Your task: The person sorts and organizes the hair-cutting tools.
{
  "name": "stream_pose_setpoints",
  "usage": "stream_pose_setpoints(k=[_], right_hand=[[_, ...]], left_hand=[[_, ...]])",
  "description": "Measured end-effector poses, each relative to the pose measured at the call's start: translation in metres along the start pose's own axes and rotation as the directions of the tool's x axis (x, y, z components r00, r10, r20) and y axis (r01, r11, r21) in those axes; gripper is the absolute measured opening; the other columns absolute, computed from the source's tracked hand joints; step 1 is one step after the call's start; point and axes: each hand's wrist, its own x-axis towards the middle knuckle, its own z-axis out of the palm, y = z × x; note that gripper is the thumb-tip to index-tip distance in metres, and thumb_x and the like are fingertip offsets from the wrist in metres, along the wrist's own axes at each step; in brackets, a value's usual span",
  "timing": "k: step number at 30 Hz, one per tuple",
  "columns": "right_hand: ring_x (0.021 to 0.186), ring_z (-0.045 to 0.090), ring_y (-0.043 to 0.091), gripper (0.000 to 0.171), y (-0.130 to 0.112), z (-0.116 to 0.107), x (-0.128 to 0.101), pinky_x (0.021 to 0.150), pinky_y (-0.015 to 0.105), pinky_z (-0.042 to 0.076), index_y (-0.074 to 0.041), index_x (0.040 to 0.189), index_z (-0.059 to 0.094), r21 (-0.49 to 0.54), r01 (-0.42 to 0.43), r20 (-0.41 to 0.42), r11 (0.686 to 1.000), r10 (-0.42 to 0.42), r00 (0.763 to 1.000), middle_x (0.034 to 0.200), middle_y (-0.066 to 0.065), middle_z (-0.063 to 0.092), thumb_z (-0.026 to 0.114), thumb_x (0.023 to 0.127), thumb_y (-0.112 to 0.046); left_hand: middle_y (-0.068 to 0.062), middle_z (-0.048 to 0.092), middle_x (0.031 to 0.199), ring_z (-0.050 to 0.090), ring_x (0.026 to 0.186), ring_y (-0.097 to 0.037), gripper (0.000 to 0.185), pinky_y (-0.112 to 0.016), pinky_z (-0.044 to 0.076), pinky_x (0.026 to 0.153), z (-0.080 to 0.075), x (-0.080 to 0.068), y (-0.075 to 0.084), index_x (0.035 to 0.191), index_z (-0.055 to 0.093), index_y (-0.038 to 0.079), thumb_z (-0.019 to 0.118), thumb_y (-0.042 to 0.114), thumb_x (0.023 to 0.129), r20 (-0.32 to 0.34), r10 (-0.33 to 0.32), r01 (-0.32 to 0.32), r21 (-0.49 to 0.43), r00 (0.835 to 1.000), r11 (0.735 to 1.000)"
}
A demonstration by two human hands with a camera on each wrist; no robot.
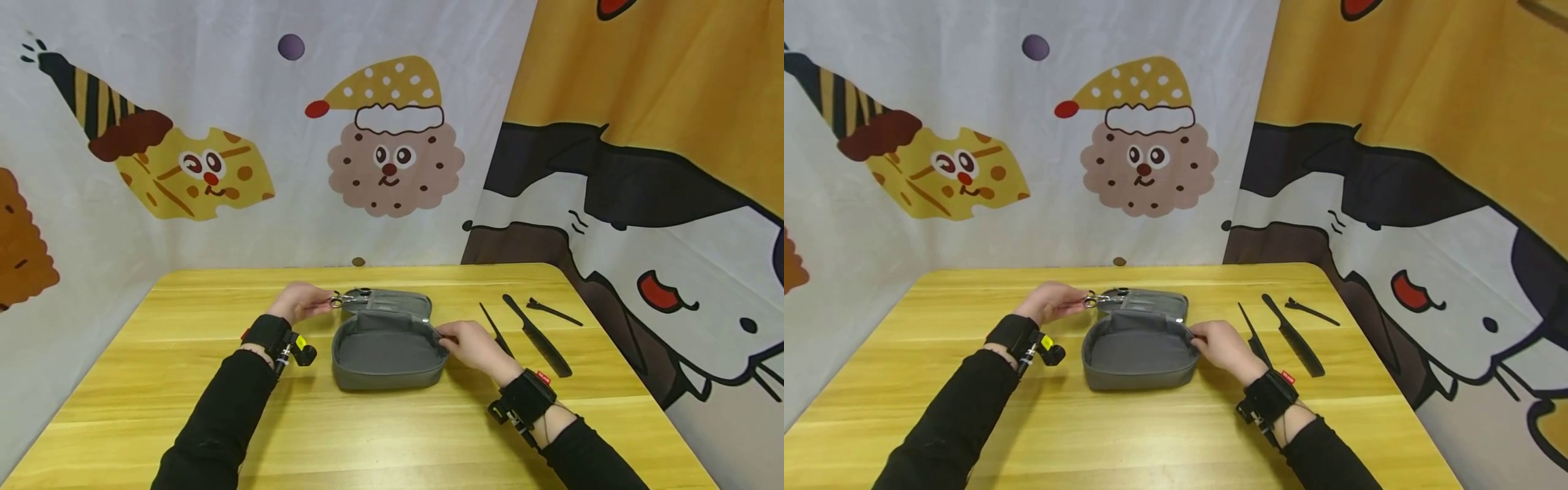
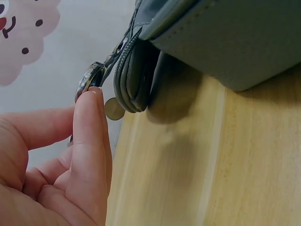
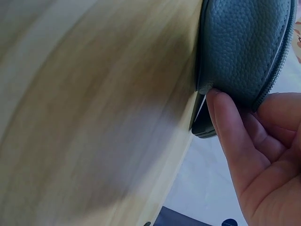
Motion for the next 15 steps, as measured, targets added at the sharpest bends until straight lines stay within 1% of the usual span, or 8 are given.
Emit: stream_pose_setpoints(k=[4,6,10,15], right_hand=[[0.093,0.07,0.024,0.023,0.0,0.0,-0.001,0.077,0.035,0.057,-0.003,0.115,0.073,-0.007,0.019,-0.001,1.0,-0.019,1.0,0.105,0.01,0.073,0.068,0.093,-0.004],[0.094,0.07,0.024,0.024,0.0,-0.001,-0.001,0.077,0.035,0.057,-0.003,0.116,0.073,-0.011,0.028,-0.001,1.0,-0.028,1.0,0.105,0.011,0.073,0.068,0.093,-0.004],[0.093,0.07,0.025,0.024,0.001,-0.001,-0.001,0.077,0.035,0.057,-0.002,0.115,0.073,-0.031,0.072,0.0,0.997,-0.072,0.997,0.104,0.011,0.073,0.068,0.092,-0.002],[0.094,0.07,0.026,0.025,0.004,-0.002,-0.002,0.077,0.035,0.058,-0.001,0.116,0.073,-0.044,0.111,0.005,0.993,-0.111,0.994,0.104,0.013,0.073,0.068,0.091,0.001]], left_hand=[[-0.008,0.068,0.071,0.066,0.059,-0.013,0.026,-0.03,0.059,0.077,0.005,0.0,0.002,0.118,0.062,-0.011,0.063,0.002,0.097,0.0,-0.004,0.004,0.005,1.0,1.0],[-0.009,0.067,0.071,0.066,0.06,-0.013,0.026,-0.03,0.059,0.079,0.007,0.0,0.003,0.119,0.062,-0.012,0.062,0.003,0.097,0.003,-0.002,0.002,0.015,1.0,1.0],[-0.009,0.067,0.072,0.066,0.06,-0.013,0.027,-0.032,0.058,0.082,0.011,-0.002,0.004,0.119,0.061,-0.012,0.061,0.004,0.098,0.003,0.001,-0.001,0.033,1.0,0.999],[-0.008,0.067,0.071,0.065,0.059,-0.013,0.025,-0.031,0.059,0.08,0.014,-0.001,0.004,0.117,0.062,-0.012,0.061,0.006,0.099,0.003,0.003,-0.004,0.036,1.0,0.999]])
